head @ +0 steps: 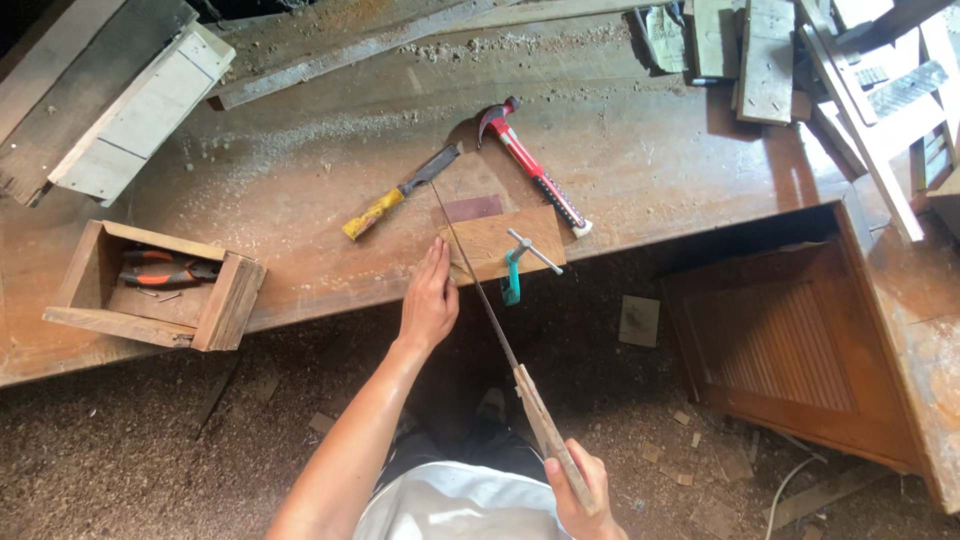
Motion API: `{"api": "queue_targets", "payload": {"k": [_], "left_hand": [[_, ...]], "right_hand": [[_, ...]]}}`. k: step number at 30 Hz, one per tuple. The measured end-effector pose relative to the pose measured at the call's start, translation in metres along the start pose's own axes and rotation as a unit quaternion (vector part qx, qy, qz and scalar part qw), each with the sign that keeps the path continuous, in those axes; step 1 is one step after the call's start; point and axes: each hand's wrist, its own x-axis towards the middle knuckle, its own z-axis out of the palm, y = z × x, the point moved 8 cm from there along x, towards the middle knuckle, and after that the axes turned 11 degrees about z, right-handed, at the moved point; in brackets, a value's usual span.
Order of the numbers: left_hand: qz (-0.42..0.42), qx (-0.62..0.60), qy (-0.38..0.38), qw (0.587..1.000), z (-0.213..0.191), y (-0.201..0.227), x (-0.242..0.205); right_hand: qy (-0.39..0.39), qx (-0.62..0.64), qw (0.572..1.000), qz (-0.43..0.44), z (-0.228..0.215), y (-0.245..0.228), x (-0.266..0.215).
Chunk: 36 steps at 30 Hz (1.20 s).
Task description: The person uses a hammer and chisel to carve a small wooden block clamped to a workbench, then switches to a hand saw to cut the block along a marked line. The person repeatedly alternates between chiseling and sawing to shape the wood.
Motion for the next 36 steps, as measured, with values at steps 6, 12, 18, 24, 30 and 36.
{"api": "queue_targets", "payload": {"k": [6,12,18,24,30,36], "left_hand": [[-0.074,-0.084,0.024,0.993,0.006,-0.005,-0.010],[-0.253,-0.135,0.039,0.957,0.020,-0.055,-0.007],[-0.229,-0.251,0.067,0.938,0.030,-0.082,-0.010],[-0.262,-0.341,0.050,0.901,0.041,-0.094,-0.009],[-0.238,-0.345,0.051,0.907,0.040,-0.097,-0.009],[-0.256,-0.390,0.003,0.885,0.051,-0.106,-0.014]], "right_hand": [[0.014,0.002,0.999,0.030,0.004,-0.006,-0.001],[0.029,-0.010,0.999,0.039,0.004,-0.037,-0.004],[0.032,-0.023,0.997,0.065,-0.003,-0.085,-0.002],[0.017,-0.035,0.995,0.096,-0.004,-0.122,0.002],[0.013,-0.052,0.997,0.062,0.015,-0.143,0.027],[0.029,-0.023,0.998,0.047,0.054,-0.130,0.063]]}}
